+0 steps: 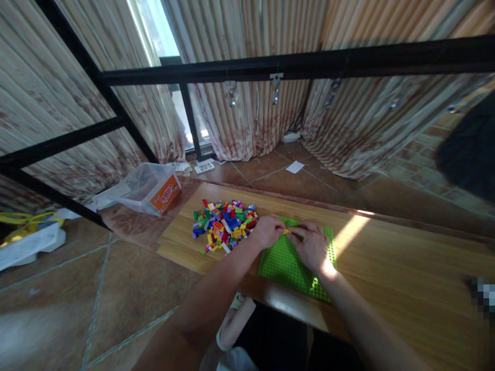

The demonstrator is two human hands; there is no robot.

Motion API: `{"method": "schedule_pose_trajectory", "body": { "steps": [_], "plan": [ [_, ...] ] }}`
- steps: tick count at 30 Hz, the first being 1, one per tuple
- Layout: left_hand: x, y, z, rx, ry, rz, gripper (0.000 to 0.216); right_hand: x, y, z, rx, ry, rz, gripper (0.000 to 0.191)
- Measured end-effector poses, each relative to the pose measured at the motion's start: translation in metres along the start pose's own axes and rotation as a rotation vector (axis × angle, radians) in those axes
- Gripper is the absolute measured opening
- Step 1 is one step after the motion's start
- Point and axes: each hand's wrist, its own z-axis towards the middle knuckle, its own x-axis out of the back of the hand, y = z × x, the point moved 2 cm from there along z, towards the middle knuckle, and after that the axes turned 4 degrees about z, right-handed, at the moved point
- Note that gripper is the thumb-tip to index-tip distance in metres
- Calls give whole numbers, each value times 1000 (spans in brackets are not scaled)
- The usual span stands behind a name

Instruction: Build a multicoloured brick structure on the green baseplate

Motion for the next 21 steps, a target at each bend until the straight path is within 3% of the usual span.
{"method": "schedule_pose_trajectory", "body": {
  "steps": [13, 21],
  "plan": [
    [-6, 11, -5, -26, -106, 174, 28, 1, -1, 4, -10, -38, -20, 21],
    [-10, 29, -12, 15, -98, 256, 32, 6, -4, 3, 9, -85, -69, 27]
  ]
}}
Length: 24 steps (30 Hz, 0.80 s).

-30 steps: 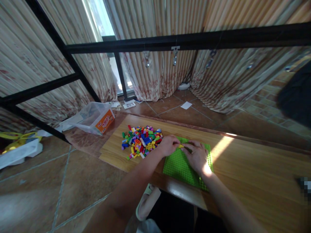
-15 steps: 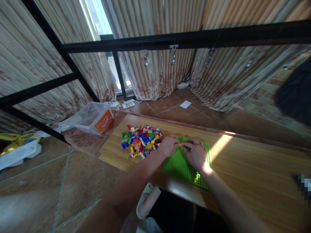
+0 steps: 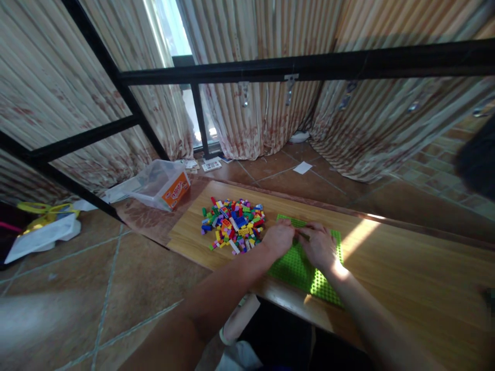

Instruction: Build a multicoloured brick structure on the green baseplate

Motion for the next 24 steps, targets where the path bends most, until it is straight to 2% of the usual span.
{"method": "schedule_pose_trajectory", "body": {
  "steps": [8, 13, 16, 19, 24],
  "plan": [
    [-3, 3, -9, 30, 74, -5, 30, -11, -2, -14, 31, 138, -43, 29],
    [-5, 5, -16, 22, 111, -4, 29, -12, -2, -16, 72, 169, -59, 31],
    [-6, 10, -24, 33, 128, 5, 38, -11, -2, -16, 64, 171, -57, 31],
    [-5, 13, -41, 58, 199, -22, 51, -12, -1, -16, 60, 170, -50, 31],
    [10, -4, -90, 201, 429, -138, 43, -13, 0, -16, 50, 173, -33, 33]
  ]
}}
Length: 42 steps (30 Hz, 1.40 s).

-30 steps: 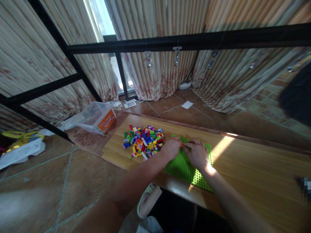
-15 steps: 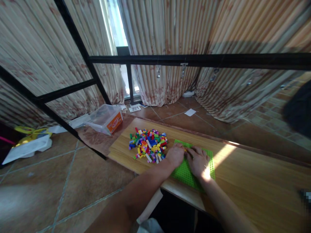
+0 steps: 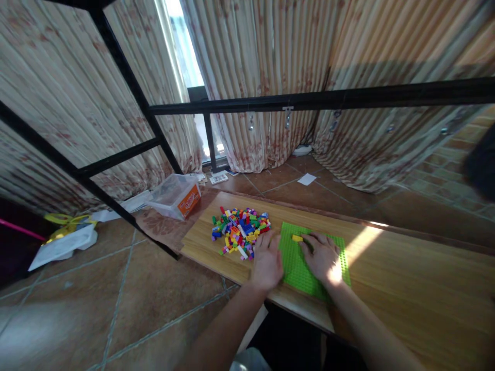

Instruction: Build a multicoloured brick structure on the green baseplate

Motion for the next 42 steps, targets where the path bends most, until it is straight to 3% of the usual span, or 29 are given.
{"method": "schedule_pose_trajectory", "body": {
  "steps": [3, 7, 14, 26, 30, 36, 42],
  "plan": [
    [28, -24, -17, 111, 156, 13, 35, 0, 0, 0, -7, -12, 8, 33],
    [49, -53, -35, 107, 209, 46, 29, 0, 0, 1, -21, -16, 12, 33],
    [39, -72, -51, 86, 248, 82, 26, 2, -1, 0, -25, -19, -6, 32],
    [39, -66, -24, 175, 186, 73, 18, 2, -2, 1, -24, 5, 10, 29],
    [41, -62, -18, 258, 261, -184, 10, 3, -3, 1, -24, 10, 14, 28],
    [28, -61, -11, 667, 206, -878, 23, 3, -1, 1, -18, 40, 50, 25],
    [32, -55, -12, 798, 237, -1244, 28, 1, 2, 0, -15, 76, 89, 25]
  ]
}}
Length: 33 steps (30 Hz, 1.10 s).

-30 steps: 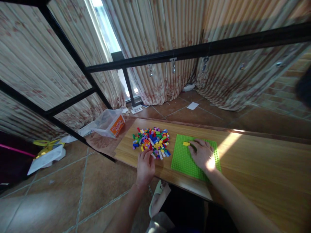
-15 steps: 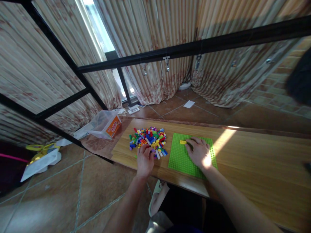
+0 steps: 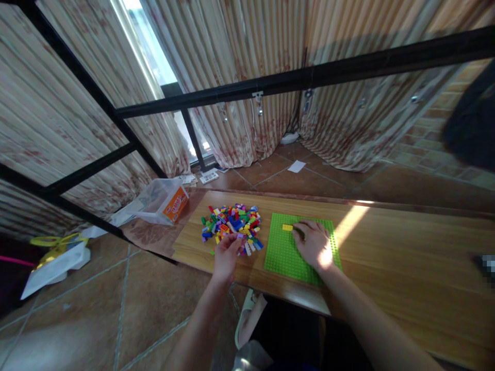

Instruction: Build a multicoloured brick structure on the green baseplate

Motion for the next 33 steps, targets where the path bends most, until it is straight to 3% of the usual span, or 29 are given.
{"method": "schedule_pose_trajectory", "body": {
  "steps": [7, 11, 21, 33],
  "plan": [
    [-5, 10, -5, 212, -14, -265, 7, 0, 2, 0, -5, 33, 63, 24],
    [-8, 10, -5, 234, -2, -307, 1, -1, 3, 0, -9, 44, 77, 24],
    [-8, 11, -5, 199, -28, -304, 11, -3, 6, 0, -12, 31, 89, 25],
    [-10, 21, -19, 321, 18, -463, 21, -5, 10, -1, 14, 34, 80, 27]
  ]
}}
